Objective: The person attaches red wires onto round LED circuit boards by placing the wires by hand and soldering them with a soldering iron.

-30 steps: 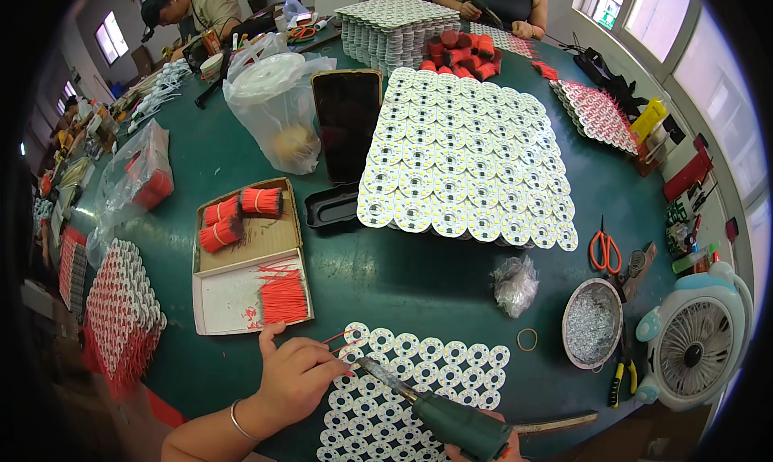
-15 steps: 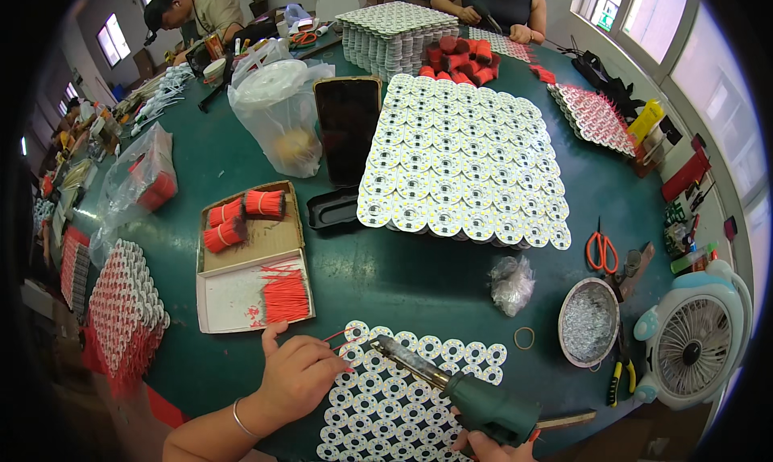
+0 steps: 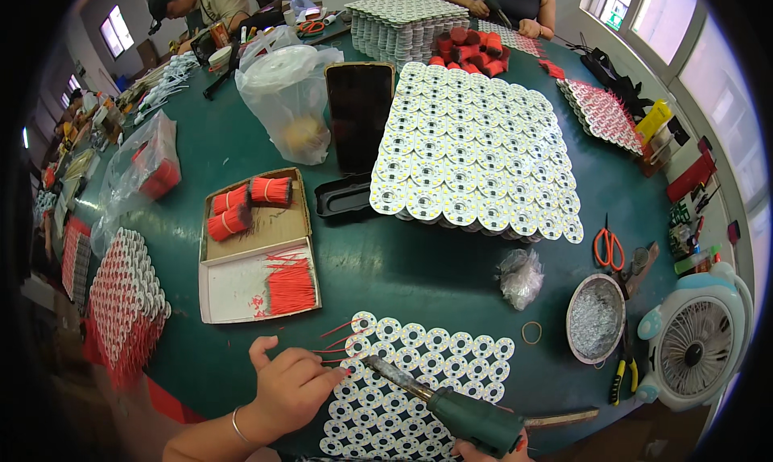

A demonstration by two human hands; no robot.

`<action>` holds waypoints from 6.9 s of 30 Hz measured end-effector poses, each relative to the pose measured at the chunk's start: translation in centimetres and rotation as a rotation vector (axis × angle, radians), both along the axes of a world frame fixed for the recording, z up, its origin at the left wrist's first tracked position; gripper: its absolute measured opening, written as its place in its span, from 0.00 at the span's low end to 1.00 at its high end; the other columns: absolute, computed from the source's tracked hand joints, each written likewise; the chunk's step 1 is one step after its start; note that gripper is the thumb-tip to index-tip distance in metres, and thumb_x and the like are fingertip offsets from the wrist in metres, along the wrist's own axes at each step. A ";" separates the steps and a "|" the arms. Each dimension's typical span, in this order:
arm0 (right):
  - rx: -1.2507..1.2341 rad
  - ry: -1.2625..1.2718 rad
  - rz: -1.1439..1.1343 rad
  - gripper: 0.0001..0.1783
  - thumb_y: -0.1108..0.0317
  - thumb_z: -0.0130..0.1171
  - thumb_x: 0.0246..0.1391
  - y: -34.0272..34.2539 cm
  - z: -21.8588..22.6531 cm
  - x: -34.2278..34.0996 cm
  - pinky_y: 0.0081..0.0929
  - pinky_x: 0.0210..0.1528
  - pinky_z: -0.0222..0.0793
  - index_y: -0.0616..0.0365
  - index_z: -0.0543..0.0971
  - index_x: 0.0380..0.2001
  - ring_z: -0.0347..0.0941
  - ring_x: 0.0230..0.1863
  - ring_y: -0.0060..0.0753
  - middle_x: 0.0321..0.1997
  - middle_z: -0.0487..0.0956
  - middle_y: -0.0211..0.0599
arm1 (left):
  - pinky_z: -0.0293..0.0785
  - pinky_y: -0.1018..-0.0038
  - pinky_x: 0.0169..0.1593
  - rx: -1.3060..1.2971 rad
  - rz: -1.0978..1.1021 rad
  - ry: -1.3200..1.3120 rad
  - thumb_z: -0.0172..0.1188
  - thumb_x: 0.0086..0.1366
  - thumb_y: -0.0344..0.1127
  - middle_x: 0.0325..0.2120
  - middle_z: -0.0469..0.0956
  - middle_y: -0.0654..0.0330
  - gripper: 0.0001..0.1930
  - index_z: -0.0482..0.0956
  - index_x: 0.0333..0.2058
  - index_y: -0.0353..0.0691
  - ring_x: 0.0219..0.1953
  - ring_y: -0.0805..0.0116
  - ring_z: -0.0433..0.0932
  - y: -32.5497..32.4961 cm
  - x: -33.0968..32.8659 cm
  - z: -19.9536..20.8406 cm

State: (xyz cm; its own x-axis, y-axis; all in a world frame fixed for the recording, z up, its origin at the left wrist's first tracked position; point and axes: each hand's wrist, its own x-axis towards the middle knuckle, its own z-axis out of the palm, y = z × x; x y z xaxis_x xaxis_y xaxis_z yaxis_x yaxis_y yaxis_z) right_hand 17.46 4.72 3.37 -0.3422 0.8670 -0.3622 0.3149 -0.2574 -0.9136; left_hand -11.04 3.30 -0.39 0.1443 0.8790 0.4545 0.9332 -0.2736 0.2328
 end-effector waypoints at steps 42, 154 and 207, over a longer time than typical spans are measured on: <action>0.071 0.028 -0.040 0.04 0.74 0.54 0.48 -0.6 0.0 -0.2 0.26 0.28 0.67 0.63 0.75 0.28 0.70 0.24 0.26 0.24 0.76 0.33 | 0.49 0.62 0.49 0.022 -0.023 0.001 0.63 0.46 0.34 0.16 0.66 0.73 0.04 0.79 0.22 0.52 0.28 0.77 0.71 -0.4 0.7 -0.2; -0.004 0.087 0.061 0.08 0.76 0.52 0.50 -4.4 -1.6 1.5 0.26 0.31 0.69 0.64 0.73 0.35 0.71 0.26 0.28 0.27 0.75 0.35 | 0.47 0.61 0.50 -0.004 -0.026 0.007 0.64 0.42 0.33 0.17 0.66 0.74 0.07 0.79 0.23 0.51 0.28 0.77 0.69 -4.7 0.4 0.2; 0.069 0.026 0.288 0.16 0.75 0.51 0.45 -4.7 -1.9 2.3 0.28 0.28 0.71 0.67 0.71 0.41 0.74 0.26 0.30 0.27 0.76 0.39 | 0.49 0.60 0.49 -0.043 -0.061 -0.019 0.64 0.42 0.32 0.19 0.66 0.73 0.08 0.79 0.25 0.49 0.29 0.74 0.69 -5.7 0.9 -0.1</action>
